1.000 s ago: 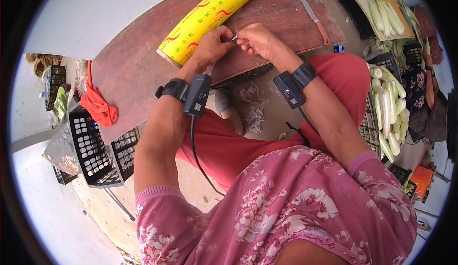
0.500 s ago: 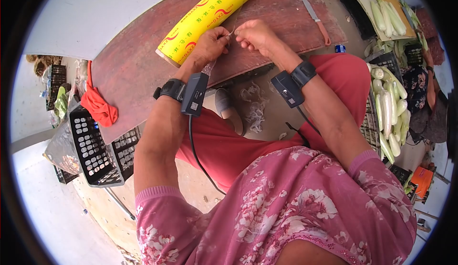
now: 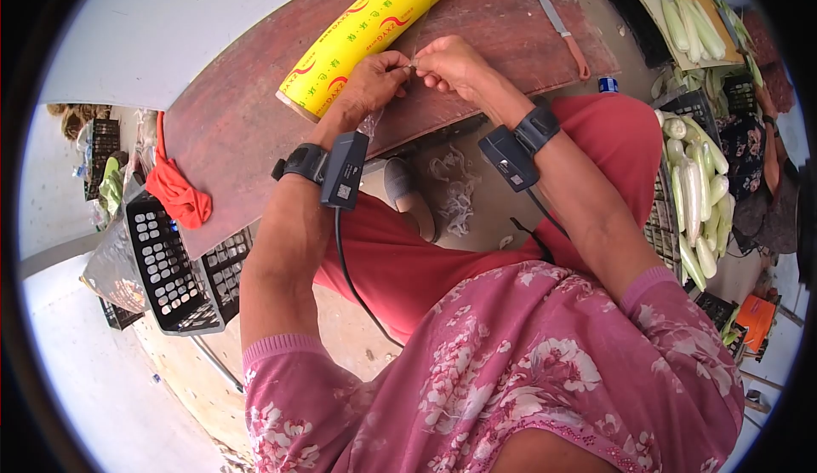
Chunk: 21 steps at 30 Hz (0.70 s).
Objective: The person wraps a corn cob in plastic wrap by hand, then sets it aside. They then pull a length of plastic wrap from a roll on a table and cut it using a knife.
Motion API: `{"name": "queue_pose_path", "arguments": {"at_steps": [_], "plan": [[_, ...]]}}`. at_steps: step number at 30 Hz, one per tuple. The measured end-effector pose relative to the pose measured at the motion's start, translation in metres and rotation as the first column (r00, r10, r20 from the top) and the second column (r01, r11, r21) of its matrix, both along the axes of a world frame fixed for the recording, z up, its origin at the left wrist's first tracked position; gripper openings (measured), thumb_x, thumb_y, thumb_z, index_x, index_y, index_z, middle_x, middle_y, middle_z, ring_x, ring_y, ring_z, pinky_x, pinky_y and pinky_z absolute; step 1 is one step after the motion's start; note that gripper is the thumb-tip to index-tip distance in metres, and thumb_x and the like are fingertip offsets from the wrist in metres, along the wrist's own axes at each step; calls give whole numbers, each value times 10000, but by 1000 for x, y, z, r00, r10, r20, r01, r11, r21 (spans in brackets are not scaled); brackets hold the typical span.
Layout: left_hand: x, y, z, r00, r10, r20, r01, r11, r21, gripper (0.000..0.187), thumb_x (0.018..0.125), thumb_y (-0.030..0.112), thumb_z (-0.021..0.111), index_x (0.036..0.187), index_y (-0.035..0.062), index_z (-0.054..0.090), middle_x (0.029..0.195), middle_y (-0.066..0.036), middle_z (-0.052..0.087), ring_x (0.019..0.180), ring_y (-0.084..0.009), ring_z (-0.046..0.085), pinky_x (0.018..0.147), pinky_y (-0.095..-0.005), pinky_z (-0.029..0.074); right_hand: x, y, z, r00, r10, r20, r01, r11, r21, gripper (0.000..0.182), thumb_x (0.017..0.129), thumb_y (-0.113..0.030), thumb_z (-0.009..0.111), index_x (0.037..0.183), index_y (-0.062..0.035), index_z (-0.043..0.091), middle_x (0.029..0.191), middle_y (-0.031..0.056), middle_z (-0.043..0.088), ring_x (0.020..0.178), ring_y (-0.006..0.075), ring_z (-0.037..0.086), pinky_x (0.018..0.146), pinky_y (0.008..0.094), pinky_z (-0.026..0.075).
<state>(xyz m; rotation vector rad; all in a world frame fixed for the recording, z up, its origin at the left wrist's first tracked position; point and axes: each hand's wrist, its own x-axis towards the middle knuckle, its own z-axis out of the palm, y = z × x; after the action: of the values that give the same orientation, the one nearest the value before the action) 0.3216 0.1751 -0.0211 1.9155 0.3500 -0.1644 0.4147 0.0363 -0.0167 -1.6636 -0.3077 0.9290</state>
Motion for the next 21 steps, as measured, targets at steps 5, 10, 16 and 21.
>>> {"name": "queue_pose_path", "arguments": {"at_steps": [5,10,16,21], "plan": [[0,1,-1,1000,11,11,-11,1000,-11,128,895,202,536,909,93,600,763,33,572,644,-46,536,528,-182,394,-1,-3,-2,999,-15,-40,14,1000,-1,118,789,-75,573,864,16,570,705,60,591,511,96,515,384,223,358],[-1,0,1,1000,10,6,-9,1000,-17,128,895,201,531,908,95,601,758,35,575,649,-43,536,527,-181,392,0,-5,-2,997,-9,-70,12,999,38,134,795,-82,579,881,20,568,710,68,590,518,99,514,384,224,354],[-2,-1,4,1000,-4,3,4,1000,-18,132,895,202,530,912,97,608,757,36,576,653,-42,534,528,-182,392,1,-2,0,999,-1,-53,1,1000,3,141,797,-86,589,883,23,565,708,71,590,505,100,507,378,228,349],[-3,0,3,1000,-14,16,14,1000,-17,133,895,196,527,923,96,611,762,38,573,652,-42,532,532,-182,393,1,-3,0,999,8,-51,-8,1000,4,149,798,-85,588,892,28,566,714,72,593,508,95,512,382,221,354]]}}
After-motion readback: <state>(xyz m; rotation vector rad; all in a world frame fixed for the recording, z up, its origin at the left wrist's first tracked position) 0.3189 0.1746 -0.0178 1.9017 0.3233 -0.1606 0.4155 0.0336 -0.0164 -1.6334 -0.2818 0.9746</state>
